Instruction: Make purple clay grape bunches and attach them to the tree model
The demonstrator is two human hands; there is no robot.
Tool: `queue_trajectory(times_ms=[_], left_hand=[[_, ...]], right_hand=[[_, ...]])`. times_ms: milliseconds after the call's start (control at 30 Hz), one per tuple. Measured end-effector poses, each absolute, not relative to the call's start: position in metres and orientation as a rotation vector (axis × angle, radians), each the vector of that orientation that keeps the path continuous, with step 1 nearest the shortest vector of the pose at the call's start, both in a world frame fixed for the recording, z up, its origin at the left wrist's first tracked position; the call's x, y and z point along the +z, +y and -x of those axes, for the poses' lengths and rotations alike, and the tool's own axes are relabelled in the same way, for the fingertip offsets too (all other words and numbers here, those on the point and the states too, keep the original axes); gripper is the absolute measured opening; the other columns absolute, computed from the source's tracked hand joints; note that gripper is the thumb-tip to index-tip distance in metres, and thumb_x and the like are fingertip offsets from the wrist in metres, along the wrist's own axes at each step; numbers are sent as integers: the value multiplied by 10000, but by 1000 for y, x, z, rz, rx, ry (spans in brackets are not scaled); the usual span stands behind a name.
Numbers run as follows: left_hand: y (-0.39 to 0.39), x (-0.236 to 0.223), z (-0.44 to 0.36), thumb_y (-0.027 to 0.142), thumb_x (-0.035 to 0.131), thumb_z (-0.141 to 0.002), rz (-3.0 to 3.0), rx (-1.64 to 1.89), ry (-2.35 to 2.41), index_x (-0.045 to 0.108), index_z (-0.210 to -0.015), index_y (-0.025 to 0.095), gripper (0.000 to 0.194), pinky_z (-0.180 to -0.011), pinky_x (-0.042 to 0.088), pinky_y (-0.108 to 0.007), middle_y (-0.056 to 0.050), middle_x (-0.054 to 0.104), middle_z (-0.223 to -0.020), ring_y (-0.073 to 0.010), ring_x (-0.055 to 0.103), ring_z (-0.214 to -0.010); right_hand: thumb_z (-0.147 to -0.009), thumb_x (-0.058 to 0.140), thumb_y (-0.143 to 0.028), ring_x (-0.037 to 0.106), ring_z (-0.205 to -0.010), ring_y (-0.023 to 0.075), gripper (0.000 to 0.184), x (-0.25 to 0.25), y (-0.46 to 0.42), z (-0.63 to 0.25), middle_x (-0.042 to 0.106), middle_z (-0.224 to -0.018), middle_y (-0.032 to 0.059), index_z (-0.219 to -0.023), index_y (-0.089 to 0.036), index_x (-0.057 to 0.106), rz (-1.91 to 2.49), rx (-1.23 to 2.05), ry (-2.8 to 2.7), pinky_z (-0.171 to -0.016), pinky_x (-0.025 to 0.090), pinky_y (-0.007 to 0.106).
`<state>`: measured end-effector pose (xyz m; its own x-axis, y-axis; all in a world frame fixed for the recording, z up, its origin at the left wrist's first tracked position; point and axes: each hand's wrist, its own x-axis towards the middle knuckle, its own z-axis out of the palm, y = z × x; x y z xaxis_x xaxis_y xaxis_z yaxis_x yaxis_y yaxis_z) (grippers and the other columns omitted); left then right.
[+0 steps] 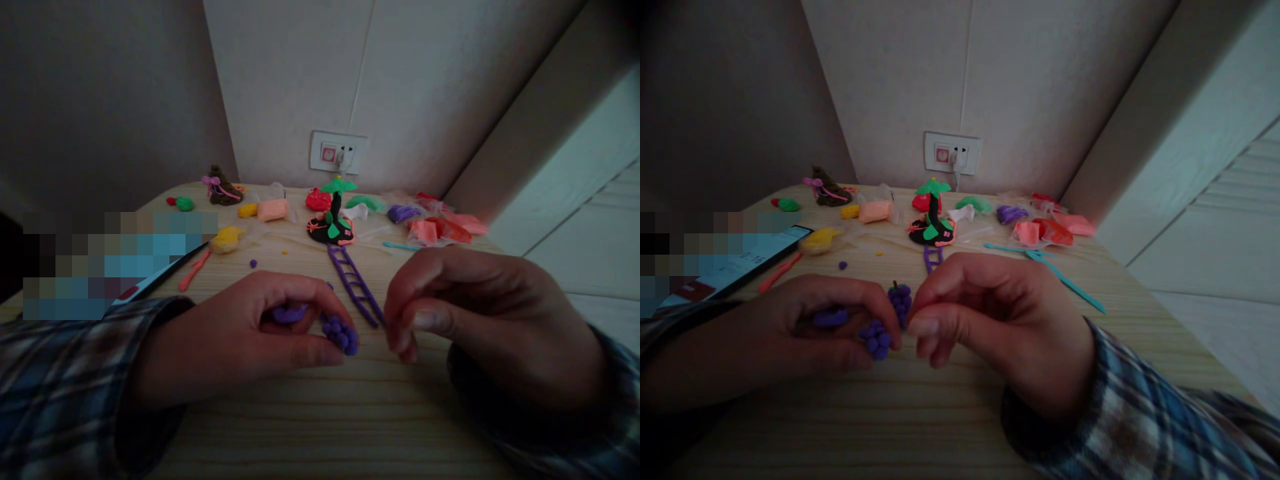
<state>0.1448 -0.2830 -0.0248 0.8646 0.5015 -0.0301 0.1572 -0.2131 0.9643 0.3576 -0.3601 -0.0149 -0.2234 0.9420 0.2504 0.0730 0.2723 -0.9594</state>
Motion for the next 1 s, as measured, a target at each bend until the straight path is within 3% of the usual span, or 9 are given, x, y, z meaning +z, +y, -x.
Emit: queue_trajectory(times_ms=[67,233,400,633,1000], left_hand=[[-284,-25,-145,241,722,-824,-1793,312,518,740,-854,220,41,-544,353,-142,86,595,-681,-94,473,-609],[-286,-19,-149,226,715,-792,-1782,270,537,706,-800,211,19,-542,344,-151,88,574,-674,-95,452,-605],[-286,-24,-147,257,723,-824,-1861,261,511,750,-855,224,52,-535,323,-166,83,510,-658,-100,438,-607],[-288,-27,-145,273,704,-843,-1886,255,510,769,-909,225,105,-565,338,-190,71,524,-689,-116,464,-643],[-289,-23,-144,305,695,-823,-1899,202,556,743,-878,216,115,-553,324,-207,65,463,-665,-129,444,-621]], right_hand=[[-807,903,-375,611,-562,85,309,-14,-361,-356,655,-616,-48,-670,-227,668,1005,1040,-1606,-549,543,180],[-915,788,-176,590,-733,71,136,-21,-361,-357,650,-788,-61,-815,-235,717,963,886,-1906,-699,502,170],[-916,802,-202,579,-853,70,95,-28,-364,-359,603,-894,-58,-848,-227,741,907,897,-1982,-793,491,158],[-882,812,-128,568,-853,78,122,-32,-363,-356,578,-919,-60,-852,-223,742,923,965,-1957,-793,487,186],[-937,757,-187,586,-855,106,84,-27,-361,-358,599,-909,-34,-861,-222,745,929,996,-1953,-791,492,232]])
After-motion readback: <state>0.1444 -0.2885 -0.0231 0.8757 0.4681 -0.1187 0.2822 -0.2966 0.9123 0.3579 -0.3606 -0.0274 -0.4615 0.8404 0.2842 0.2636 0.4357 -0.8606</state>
